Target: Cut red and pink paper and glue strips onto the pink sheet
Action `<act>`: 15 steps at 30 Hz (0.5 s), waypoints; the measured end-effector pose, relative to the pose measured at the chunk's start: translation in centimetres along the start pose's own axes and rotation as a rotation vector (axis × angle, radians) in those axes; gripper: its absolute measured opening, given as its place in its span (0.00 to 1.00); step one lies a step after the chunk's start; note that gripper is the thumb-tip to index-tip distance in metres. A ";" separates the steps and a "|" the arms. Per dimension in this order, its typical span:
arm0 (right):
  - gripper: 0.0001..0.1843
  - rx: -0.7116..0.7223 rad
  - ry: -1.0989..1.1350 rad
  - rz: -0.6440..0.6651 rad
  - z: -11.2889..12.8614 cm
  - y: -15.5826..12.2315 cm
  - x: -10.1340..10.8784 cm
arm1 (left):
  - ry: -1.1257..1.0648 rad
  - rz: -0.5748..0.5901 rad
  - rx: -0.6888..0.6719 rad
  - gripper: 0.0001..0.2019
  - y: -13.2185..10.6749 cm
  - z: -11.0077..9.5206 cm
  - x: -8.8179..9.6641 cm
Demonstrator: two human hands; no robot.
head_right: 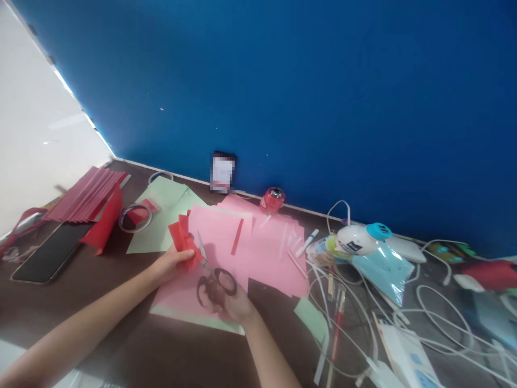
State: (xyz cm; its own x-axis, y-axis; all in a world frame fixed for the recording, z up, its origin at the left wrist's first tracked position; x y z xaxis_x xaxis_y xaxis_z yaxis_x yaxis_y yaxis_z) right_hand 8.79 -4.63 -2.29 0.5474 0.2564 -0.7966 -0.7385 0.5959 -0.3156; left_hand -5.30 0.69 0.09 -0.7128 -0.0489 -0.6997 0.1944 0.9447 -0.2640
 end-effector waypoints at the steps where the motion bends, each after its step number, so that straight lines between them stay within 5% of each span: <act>1: 0.23 0.008 -0.001 -0.014 0.0 0.0 0.1 | 0.007 0.003 -0.004 0.16 0.0 0.0 0.0; 15: 0.22 -0.003 -0.032 -0.146 0.2 -0.2 0.1 | 0.041 0.032 -0.016 0.15 0.2 -0.3 0.1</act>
State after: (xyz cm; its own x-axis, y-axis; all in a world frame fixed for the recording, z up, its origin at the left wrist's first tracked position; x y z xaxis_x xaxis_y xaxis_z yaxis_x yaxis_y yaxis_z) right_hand 9.12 -4.55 -2.19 0.6610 0.1915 -0.7256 -0.6514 0.6264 -0.4281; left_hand -5.50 0.99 0.12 -0.7336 -0.0059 -0.6795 0.2067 0.9507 -0.2313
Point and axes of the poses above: each hand's wrist, its own y-axis towards the middle knuckle, its own x-axis out of the back of the hand, z = x × y, the point moved 5 cm from there along y, towards the middle knuckle, and after that the axes turned 5 degrees about -y, right-handed, at the moved point
